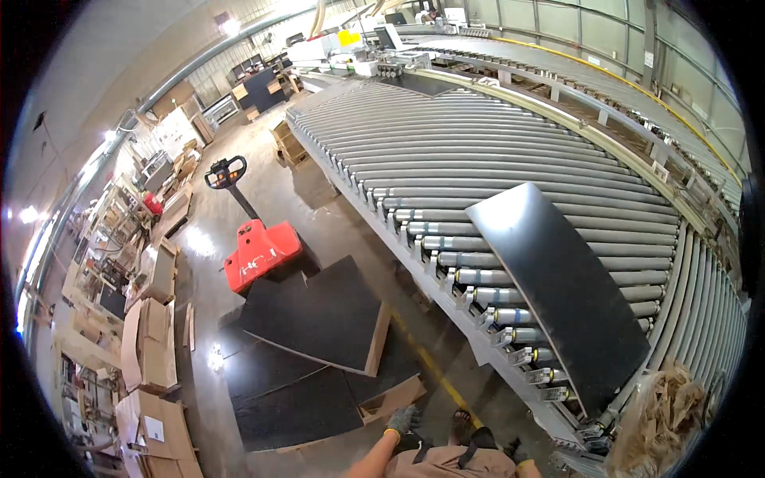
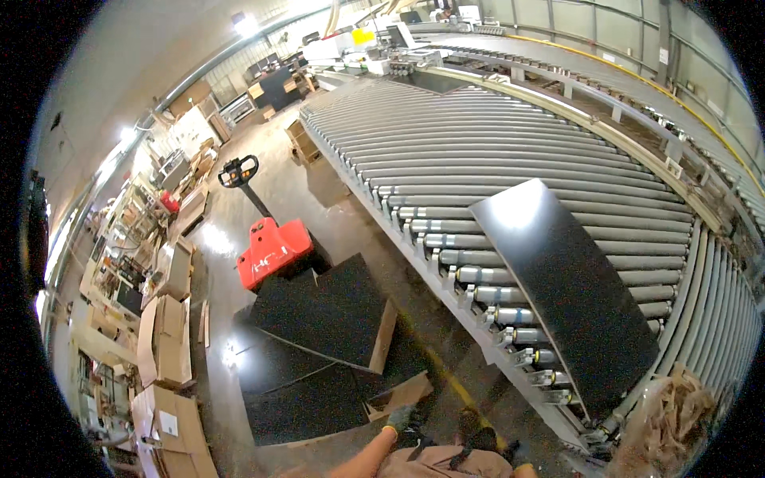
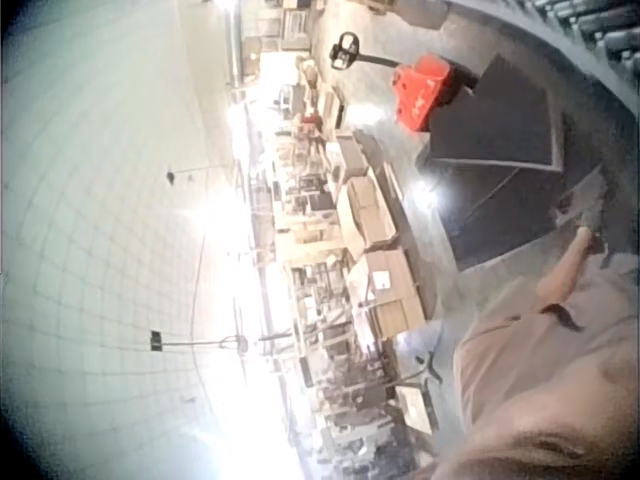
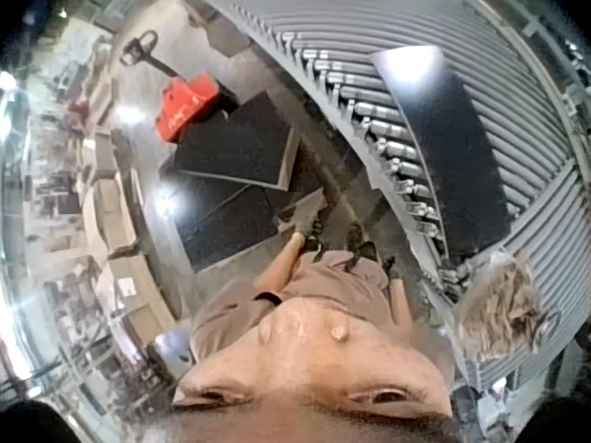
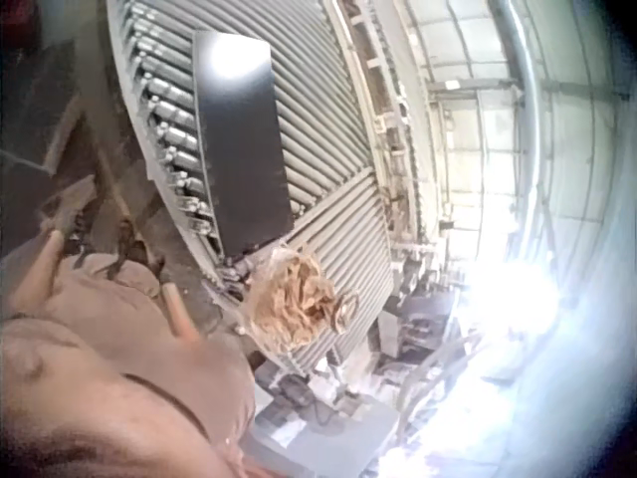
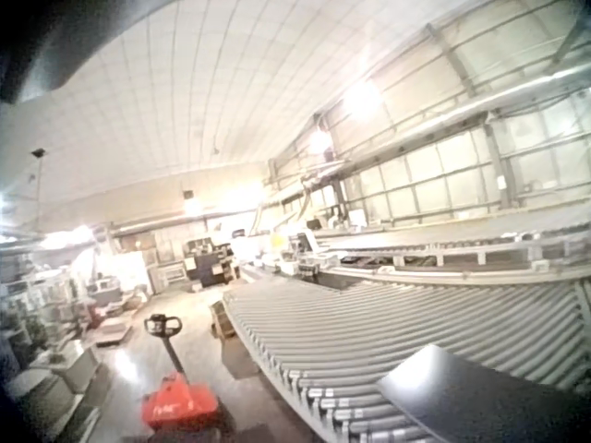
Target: The person picks up dark wood panels one at a time from a conveyor belt and stacks them on a nearby pallet.
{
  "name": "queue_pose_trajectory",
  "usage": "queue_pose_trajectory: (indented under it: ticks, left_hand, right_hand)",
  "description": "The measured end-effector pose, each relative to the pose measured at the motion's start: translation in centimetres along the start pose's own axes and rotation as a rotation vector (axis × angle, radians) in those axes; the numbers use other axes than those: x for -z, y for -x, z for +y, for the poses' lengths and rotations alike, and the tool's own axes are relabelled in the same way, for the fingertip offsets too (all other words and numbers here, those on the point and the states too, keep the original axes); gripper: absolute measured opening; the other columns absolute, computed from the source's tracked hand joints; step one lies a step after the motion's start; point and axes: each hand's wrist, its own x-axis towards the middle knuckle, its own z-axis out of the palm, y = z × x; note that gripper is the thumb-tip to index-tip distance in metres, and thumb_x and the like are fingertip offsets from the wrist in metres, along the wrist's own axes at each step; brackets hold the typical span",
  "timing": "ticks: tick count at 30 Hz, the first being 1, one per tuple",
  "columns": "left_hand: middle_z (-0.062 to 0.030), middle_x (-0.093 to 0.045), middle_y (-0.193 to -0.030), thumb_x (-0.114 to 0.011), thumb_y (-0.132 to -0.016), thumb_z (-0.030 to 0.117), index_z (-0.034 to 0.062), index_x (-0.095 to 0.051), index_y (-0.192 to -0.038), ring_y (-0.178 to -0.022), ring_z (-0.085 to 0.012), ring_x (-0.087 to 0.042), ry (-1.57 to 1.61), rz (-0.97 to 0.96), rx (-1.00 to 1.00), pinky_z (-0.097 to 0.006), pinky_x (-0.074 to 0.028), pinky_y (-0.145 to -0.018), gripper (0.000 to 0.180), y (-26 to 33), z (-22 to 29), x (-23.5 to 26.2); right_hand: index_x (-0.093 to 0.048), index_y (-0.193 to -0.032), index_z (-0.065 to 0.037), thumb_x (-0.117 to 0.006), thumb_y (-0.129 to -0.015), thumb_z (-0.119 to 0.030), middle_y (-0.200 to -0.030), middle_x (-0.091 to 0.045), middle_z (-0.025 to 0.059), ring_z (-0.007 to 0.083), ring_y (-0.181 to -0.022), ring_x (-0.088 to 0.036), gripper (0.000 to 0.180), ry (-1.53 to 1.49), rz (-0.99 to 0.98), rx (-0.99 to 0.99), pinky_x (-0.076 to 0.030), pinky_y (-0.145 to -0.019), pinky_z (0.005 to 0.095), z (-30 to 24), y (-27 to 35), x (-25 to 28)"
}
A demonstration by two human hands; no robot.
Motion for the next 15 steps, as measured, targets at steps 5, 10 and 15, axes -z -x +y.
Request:
queue_pose_trajectory:
  ticks: [5, 10, 15]
  left_hand:
    - [-0.0163, -0.074, -0.098, -0.043, -0.103, 0.033, 0.0014, -0.064, -0.113, -0.081, -0.0269, -0.071, 0.030, 0.016, 0.316, -0.040, -0.055, -0.078, 0.039, 1.0, 1.2, 5.3]
    - [-0.0238, -0.069, -0.098, -0.055, -0.093, 0.027, 0.0026, -0.065, -0.114, -0.094, -0.0405, -0.066, -0.188, 0.035, 0.109, -0.050, -0.052, -0.083, 0.033, 1.5, -5.8, 7.3]
    - [-0.0197, -0.067, -0.108, -0.070, -0.085, 0.032, 0.0097, -0.064, -0.118, -0.095, -0.0401, -0.065, 0.638, -0.021, 0.719, -0.052, -0.051, -0.082, 0.041, 1.7, -12.3, 8.1]
  right_hand:
    - [-0.066, -0.090, -0.009, -0.057, -0.096, -0.036, -0.075, -0.064, 0.0068, 0.0228, -0.058, -0.059, 0.029, 0.276, -0.274, 0.067, -0.051, -0.055, 0.0384, -0.4, -7.8, -13.3]
    - [-0.068, -0.096, -0.004, -0.058, -0.094, -0.042, -0.078, -0.067, 0.0100, 0.0232, -0.066, -0.064, 0.039, 0.838, -0.358, 0.476, -0.050, -0.060, 0.0395, 0.5, -15.0, -27.0]
    - [-0.069, -0.115, -0.009, -0.057, -0.091, -0.047, -0.112, -0.069, 0.0195, 0.0365, -0.103, -0.067, 0.047, 1.415, -0.231, 0.584, -0.050, -0.087, 0.0476, -0.7, -16.4, -40.8]
